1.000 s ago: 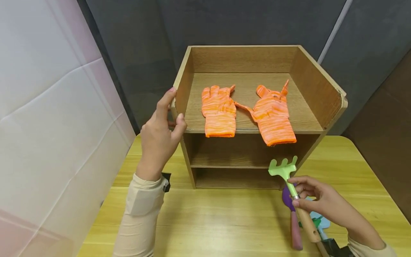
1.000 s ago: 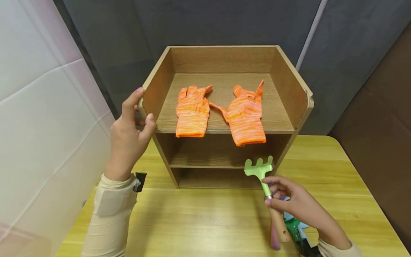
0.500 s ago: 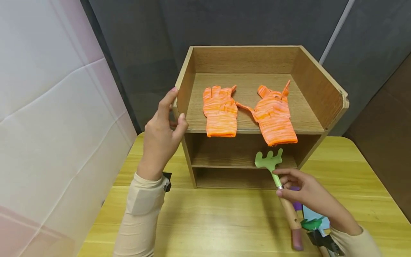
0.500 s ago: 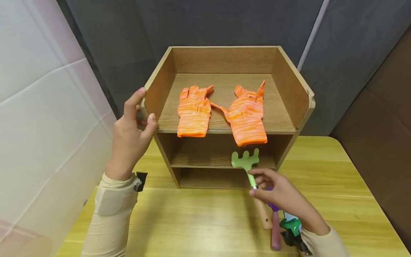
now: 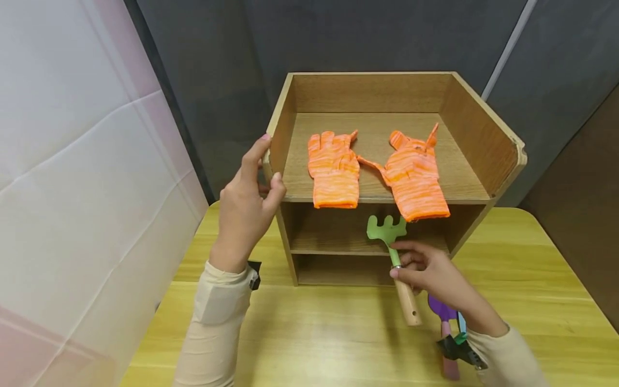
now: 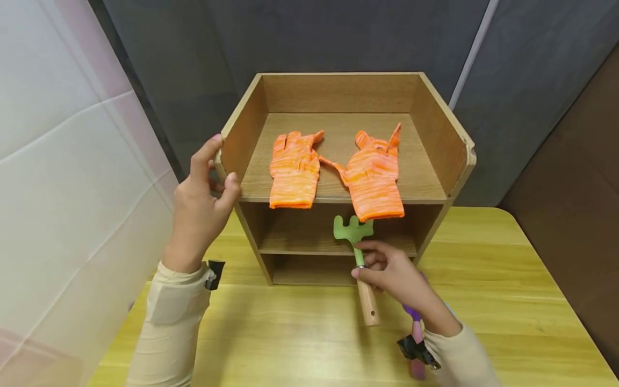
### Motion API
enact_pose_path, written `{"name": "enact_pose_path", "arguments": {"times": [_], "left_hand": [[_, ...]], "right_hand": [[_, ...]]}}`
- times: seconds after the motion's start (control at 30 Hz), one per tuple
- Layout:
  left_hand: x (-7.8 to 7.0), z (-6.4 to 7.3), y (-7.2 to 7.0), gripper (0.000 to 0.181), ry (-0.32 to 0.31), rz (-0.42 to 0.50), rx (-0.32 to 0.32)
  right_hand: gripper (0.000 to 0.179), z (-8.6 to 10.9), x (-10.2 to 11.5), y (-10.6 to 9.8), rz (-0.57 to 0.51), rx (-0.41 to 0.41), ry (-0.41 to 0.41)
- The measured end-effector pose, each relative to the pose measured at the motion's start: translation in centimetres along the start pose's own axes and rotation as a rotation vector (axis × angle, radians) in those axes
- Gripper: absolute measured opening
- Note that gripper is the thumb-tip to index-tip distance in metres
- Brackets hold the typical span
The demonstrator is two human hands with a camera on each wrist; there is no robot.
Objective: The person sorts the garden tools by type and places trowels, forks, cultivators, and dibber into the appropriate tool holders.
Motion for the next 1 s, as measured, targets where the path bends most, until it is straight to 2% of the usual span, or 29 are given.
{"name": "enact_pose_path", "arguments": {"times": [0.33, 0.43, 0.63, 0.83, 1.0], "left_hand": [[-0.1, 0.0, 0.1, 0.051, 0.012, -0.010, -0.010], [0.0, 0.0, 0.1, 0.051, 0.009, -0.015, -0.016], [0.1, 0.0, 0.0, 0.051, 0.004, -0.035, -0.028], [0.2, 0.1, 0.0, 0.051, 0.000, -0.042, -0.036], [0.1, 0.1, 0.1, 0.051, 0.001, -0.056, -0.039]], "right_hand": [[0.059, -2.1, 0.7, 1.4, -0.038, -0.019, 0.062], [0.060, -2.7, 0.6, 2.0, -0.052, -0.007, 0.055], [0.058, -3.6, 0.3, 2.8, -0.016, 0.014, 0.010], [0.056, -4.8, 0.2, 3.5, 0.018, 0.002, 0.009], [0.055, -5.6, 0.0, 4.0, 0.024, 0.024, -0.012]]}}
Point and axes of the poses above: each hand's wrist, its own z-axis away from the middle knuckle, its own y-axis out of the palm, x = y × z, the point moved 3 cm from there along -z, towards the middle knuckle, and after that the axes turned 15 degrees about -y, right-handed, at the moved point
